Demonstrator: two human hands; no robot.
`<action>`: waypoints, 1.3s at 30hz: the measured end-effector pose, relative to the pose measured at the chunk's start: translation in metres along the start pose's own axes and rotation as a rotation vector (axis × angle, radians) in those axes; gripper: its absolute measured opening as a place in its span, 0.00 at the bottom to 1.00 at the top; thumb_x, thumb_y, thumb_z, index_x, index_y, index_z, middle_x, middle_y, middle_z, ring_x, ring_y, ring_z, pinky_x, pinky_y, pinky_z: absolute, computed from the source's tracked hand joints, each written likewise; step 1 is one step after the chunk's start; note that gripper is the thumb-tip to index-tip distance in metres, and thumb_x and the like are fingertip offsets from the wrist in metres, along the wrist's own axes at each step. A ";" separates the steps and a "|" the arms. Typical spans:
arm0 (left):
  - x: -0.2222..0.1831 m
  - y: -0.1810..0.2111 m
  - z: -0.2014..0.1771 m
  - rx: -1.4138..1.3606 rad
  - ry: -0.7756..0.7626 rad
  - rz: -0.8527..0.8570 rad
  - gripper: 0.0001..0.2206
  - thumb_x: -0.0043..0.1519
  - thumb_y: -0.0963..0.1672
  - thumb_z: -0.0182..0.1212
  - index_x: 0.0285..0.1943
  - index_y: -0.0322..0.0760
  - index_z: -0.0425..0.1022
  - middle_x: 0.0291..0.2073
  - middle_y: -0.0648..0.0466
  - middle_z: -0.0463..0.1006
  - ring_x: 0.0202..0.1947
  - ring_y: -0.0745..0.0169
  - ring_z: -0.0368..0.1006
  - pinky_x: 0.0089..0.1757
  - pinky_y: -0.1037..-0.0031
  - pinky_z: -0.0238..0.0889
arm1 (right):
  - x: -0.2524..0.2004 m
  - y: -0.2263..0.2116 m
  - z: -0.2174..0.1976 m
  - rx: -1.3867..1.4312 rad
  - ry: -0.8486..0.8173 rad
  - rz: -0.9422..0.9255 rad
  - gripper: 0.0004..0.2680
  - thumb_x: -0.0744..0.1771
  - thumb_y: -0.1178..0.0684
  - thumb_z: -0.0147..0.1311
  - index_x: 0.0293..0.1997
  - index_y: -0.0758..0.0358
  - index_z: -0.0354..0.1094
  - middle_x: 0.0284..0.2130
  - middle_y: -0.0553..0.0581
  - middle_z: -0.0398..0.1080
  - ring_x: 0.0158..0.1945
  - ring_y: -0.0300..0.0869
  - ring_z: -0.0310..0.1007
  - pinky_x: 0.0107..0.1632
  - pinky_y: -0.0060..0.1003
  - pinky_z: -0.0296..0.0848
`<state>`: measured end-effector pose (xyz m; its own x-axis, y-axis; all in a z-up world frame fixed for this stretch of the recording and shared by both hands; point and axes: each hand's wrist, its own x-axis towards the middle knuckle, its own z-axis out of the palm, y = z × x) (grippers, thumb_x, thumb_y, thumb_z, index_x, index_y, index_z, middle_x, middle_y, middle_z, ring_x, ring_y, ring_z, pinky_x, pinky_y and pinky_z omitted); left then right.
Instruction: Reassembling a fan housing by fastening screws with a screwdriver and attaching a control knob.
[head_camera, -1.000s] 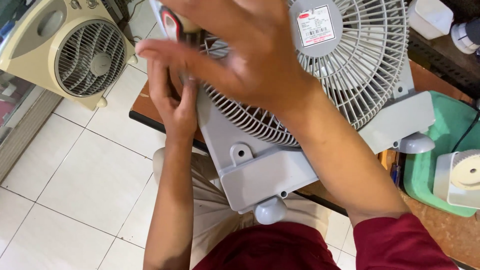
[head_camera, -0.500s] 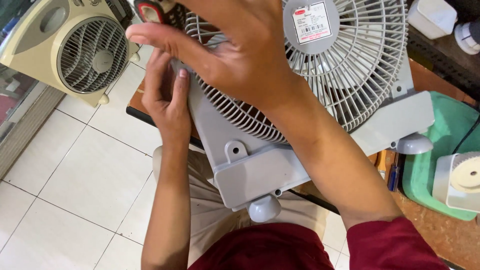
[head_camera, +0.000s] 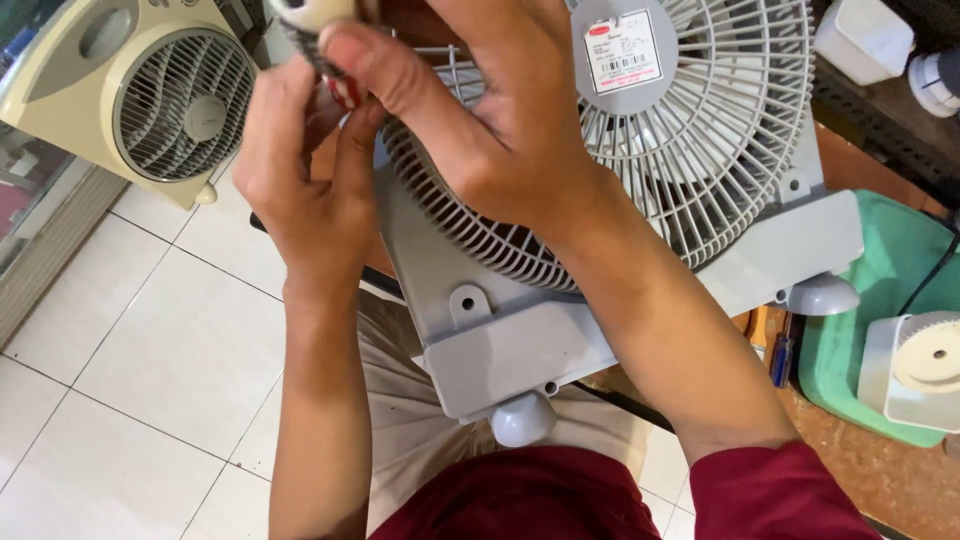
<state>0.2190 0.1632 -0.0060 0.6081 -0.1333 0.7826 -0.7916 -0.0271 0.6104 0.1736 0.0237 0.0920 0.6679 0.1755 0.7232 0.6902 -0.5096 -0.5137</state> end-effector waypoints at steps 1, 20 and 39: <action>0.000 -0.001 0.000 0.003 0.003 0.003 0.10 0.74 0.35 0.60 0.61 0.24 0.67 0.44 0.42 0.69 0.44 0.52 0.68 0.46 0.67 0.77 | 0.000 0.004 0.002 0.001 -0.001 -0.005 0.04 0.74 0.59 0.50 0.51 0.71 0.65 0.38 0.61 0.73 0.41 0.48 0.82 0.49 0.39 0.83; -0.022 -0.021 0.019 0.033 0.150 -0.023 0.05 0.67 0.32 0.52 0.48 0.20 0.73 0.39 0.38 0.75 0.42 0.44 0.74 0.46 0.63 0.71 | -0.001 -0.009 -0.001 -0.083 -0.103 0.011 0.11 0.75 0.58 0.56 0.66 0.66 0.61 0.59 0.62 0.69 0.60 0.51 0.75 0.64 0.41 0.77; -0.020 -0.020 0.011 0.128 0.114 0.032 0.03 0.68 0.32 0.56 0.47 0.21 0.74 0.39 0.40 0.76 0.39 0.45 0.75 0.43 0.63 0.72 | -0.008 -0.007 0.000 -0.083 -0.100 0.065 0.11 0.75 0.59 0.47 0.68 0.65 0.60 0.59 0.63 0.68 0.56 0.50 0.73 0.59 0.38 0.76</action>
<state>0.2216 0.1551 -0.0351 0.5793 -0.0233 0.8148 -0.8076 -0.1519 0.5699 0.1633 0.0257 0.0905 0.7380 0.2208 0.6377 0.6218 -0.5896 -0.5155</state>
